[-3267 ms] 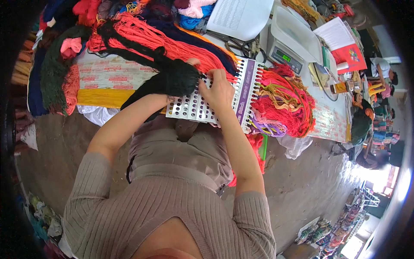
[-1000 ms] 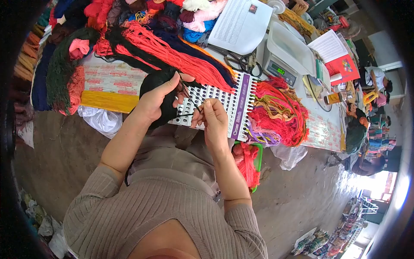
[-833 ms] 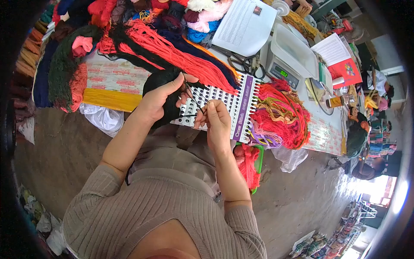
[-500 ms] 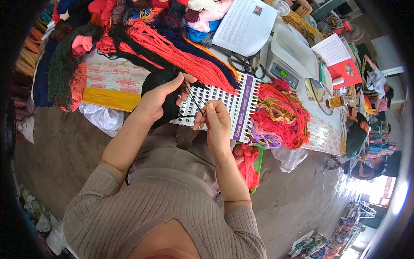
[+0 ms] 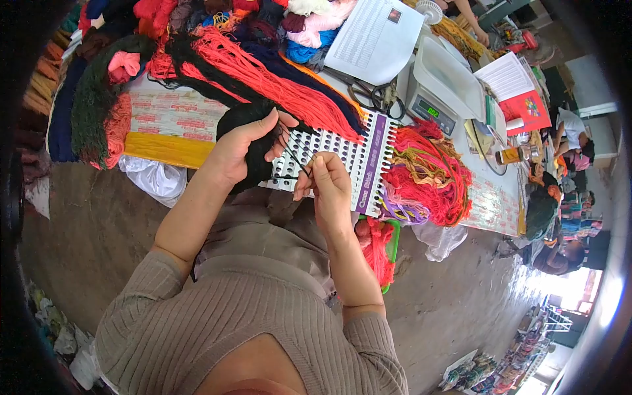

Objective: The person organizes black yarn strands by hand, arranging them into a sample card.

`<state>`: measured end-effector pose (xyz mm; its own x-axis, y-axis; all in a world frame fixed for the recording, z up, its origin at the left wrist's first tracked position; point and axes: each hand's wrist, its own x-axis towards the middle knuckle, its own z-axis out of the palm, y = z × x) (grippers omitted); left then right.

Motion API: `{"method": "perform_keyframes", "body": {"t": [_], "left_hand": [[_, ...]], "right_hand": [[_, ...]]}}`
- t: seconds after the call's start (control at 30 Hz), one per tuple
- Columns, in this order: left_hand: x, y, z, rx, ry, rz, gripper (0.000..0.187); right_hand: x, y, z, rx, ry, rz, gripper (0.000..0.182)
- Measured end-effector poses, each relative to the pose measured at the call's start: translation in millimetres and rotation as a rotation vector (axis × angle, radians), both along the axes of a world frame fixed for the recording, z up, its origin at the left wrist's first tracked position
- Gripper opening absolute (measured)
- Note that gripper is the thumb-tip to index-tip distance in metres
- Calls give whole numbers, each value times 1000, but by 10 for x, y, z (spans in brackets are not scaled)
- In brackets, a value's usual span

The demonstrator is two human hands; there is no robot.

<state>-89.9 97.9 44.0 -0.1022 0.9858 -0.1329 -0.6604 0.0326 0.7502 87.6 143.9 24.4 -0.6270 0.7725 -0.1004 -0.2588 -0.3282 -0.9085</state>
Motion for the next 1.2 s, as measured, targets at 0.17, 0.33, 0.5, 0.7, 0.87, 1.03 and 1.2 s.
{"method": "perform_keyframes", "body": {"t": [0.17, 0.33, 0.5, 0.7, 0.87, 1.03, 1.2], "left_hand": [[4, 21, -16, 34, 131, -75, 35], [-116, -1, -136, -12, -104, -279, 45], [73, -34, 86, 11, -75, -116, 45], [197, -41, 47, 15, 5, -171, 42], [137, -39, 11, 5, -153, -98, 41], [138, -30, -2, 49, -133, -68, 39], [114, -52, 37, 46, -194, 39, 38]], "right_hand": [[35, -27, 132, -202, -36, 554, 23], [31, 112, -19, -222, 487, -1, 21], [-101, 148, 49, -41, 117, -165, 18], [-329, -60, 130, 171, -130, -100, 9], [-262, -36, 98, 178, -30, -66, 9], [-211, -58, 128, -17, 62, -43, 16], [-184, -47, 67, 23, 112, -41, 16]]}}
